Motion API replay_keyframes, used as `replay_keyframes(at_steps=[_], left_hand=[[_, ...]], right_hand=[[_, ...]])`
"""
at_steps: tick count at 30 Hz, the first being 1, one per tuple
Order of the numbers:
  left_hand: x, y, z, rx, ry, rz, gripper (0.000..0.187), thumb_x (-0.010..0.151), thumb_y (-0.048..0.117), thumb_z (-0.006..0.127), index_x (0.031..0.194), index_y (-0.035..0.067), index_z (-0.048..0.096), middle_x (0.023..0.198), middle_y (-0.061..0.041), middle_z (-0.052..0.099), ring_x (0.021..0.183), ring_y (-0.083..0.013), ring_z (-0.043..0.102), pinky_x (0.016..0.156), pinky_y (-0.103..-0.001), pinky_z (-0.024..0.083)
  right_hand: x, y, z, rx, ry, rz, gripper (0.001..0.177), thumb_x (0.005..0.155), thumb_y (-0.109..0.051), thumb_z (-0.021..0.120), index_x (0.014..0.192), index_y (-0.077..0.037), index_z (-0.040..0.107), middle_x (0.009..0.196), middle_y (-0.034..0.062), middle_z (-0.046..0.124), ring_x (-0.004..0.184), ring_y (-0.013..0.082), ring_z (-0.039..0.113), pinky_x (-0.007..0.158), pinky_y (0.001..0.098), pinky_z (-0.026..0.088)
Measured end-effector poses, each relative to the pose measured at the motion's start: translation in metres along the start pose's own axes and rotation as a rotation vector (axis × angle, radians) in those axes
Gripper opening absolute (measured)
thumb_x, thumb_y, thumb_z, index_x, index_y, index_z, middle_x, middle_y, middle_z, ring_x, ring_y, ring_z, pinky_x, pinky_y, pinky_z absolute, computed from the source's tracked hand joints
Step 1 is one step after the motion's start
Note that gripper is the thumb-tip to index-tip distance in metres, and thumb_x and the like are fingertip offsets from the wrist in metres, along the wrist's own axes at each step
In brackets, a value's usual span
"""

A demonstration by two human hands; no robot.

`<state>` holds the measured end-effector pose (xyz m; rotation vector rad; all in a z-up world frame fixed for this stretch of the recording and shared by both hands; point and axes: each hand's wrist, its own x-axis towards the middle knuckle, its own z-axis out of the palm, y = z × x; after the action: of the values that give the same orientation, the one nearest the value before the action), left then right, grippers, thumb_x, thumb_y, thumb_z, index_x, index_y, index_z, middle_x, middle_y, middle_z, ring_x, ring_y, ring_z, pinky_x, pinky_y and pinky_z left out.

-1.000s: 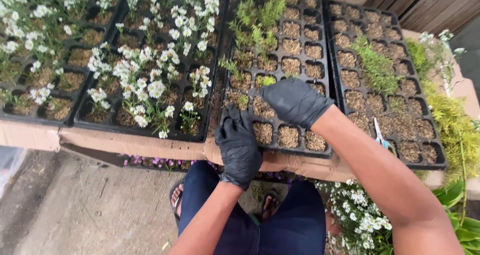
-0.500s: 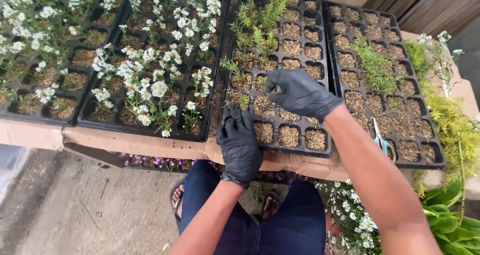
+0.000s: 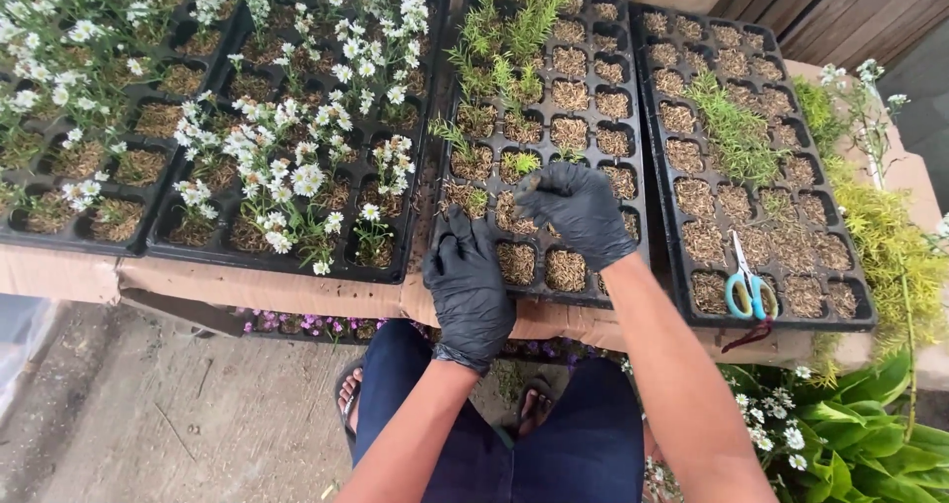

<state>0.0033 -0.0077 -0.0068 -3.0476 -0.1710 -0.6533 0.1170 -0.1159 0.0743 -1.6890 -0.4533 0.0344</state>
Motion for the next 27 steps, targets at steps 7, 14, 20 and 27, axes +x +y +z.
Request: replay_keyframes(at_steps=[7,14,20,27], left_hand=[[0.001,0.0,-0.001,-0.01,-0.031,0.008,0.079,0.088,0.033,0.052,0.157,0.0,0.034,0.157,-0.033,0.038,0.134,-0.0478,0.049,0.106,-0.061,0.042],[0.002,0.001,-0.004,-0.032,-0.053,0.016,0.082,0.086,0.037,0.055,0.157,0.002,0.034,0.157,-0.033,0.039,0.133,-0.0482,0.05,0.105,-0.062,0.042],[0.0,0.0,-0.003,-0.049,-0.088,0.011,0.085,0.085,0.04,0.057,0.157,0.003,0.034,0.156,-0.033,0.04,0.132,-0.0485,0.05,0.105,-0.063,0.042],[0.001,-0.001,-0.005,-0.066,-0.1,0.008,0.088,0.083,0.043,0.06,0.157,0.004,0.035,0.156,-0.032,0.041,0.131,-0.0489,0.051,0.104,-0.064,0.043]], right_hand=[[-0.001,-0.005,0.008,-0.012,0.034,0.017,0.003,0.092,-0.001,0.073,0.095,0.0,0.073,0.061,0.0144,0.071,0.046,0.0169,0.068,0.039,0.0221,0.053],[0.007,0.016,0.016,-0.048,0.126,-0.062,0.011,0.087,-0.002,0.081,0.084,-0.002,0.07,0.057,0.0125,0.068,0.043,0.0143,0.065,0.04,0.0207,0.048],[0.006,0.036,0.018,-0.027,0.088,-0.026,0.009,0.089,-0.002,0.079,0.085,-0.001,0.071,0.059,0.0153,0.069,0.046,0.0181,0.067,0.042,0.0223,0.05],[0.011,0.046,0.023,-0.043,0.139,-0.099,0.024,0.086,-0.008,0.086,0.106,-0.003,0.074,0.067,0.0142,0.072,0.048,0.0131,0.064,0.048,0.0233,0.052]])
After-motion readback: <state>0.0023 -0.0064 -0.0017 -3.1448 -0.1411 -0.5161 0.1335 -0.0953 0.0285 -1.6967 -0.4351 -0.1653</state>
